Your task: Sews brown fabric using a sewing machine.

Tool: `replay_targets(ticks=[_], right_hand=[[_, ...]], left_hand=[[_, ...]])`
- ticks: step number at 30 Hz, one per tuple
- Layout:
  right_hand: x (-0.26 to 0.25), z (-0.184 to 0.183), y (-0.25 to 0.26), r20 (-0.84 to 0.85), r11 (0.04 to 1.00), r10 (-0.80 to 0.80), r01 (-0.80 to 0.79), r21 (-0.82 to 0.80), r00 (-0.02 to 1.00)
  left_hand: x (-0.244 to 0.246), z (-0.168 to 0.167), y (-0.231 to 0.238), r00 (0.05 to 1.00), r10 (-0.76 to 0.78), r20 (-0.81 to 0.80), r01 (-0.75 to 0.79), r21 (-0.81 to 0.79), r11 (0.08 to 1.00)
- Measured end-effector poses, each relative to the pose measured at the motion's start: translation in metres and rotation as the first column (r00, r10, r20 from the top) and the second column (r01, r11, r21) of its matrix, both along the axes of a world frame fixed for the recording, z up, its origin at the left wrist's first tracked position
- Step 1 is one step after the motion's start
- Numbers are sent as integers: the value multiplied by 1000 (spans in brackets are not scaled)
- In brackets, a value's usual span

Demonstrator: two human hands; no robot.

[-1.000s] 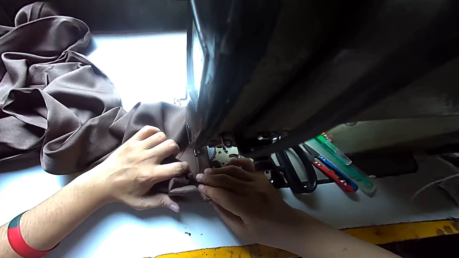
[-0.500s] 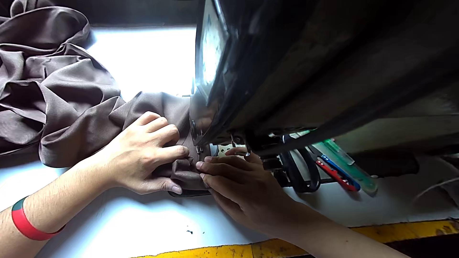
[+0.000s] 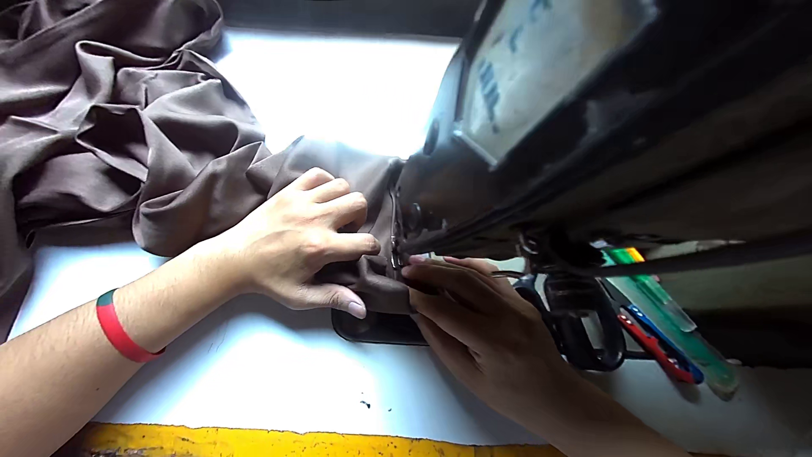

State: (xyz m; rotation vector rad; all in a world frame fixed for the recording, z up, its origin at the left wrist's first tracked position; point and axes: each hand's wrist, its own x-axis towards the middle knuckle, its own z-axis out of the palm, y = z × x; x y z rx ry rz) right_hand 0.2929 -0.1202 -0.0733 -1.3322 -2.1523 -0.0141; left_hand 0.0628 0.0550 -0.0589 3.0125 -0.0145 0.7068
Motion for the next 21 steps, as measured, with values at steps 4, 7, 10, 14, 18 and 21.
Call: replay_targets(ticks=[4,7,10,14,18,21], right_hand=[[1,-3,0,-14,1000,-8,8,0,1000],[2,-6,2,-40,1000,8,-8,7,999],[5,-11,1,-9,1000,-5,5,18,1000],[6,-10,-4,52,1000,-10,10,5,999],[6,-6,-6,93,999,43,-44,9,995],[6,-6,-7,86,999,45,-46,11,995]], left_hand=[[0,-3,6,998,22,53,-16,-122,992],[7,1,10,981,172,90,-131,-347,928],[27,15,15,901,431,-45,-407,-433,805],[60,40,24,774,562,-291,-633,-328,702],[80,43,45,808,450,-380,-557,-244,794],[85,42,51,854,372,-364,-485,-296,823]])
